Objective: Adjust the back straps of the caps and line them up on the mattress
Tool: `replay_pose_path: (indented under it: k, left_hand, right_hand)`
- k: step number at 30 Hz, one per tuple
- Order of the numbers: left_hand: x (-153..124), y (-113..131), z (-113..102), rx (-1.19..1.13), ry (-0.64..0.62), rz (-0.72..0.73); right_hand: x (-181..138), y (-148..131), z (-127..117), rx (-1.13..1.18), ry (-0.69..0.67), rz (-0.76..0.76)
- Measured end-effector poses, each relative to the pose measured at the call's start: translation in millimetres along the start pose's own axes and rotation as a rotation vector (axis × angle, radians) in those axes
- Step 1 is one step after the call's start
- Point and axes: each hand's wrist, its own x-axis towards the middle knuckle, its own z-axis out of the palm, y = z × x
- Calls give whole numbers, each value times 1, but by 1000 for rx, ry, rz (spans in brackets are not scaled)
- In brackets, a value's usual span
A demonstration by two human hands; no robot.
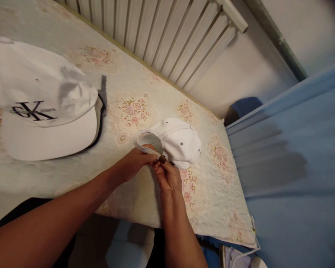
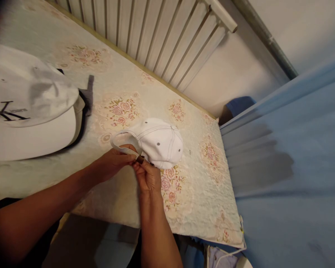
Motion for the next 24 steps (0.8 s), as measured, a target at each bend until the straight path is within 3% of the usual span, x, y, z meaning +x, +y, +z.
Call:
replay_pose_path:
  k: [24]
  left_hand:
    - [1,-1,-2,46,-17,10]
  right_hand:
    - [-7,-1,9,-33,-28,-92]
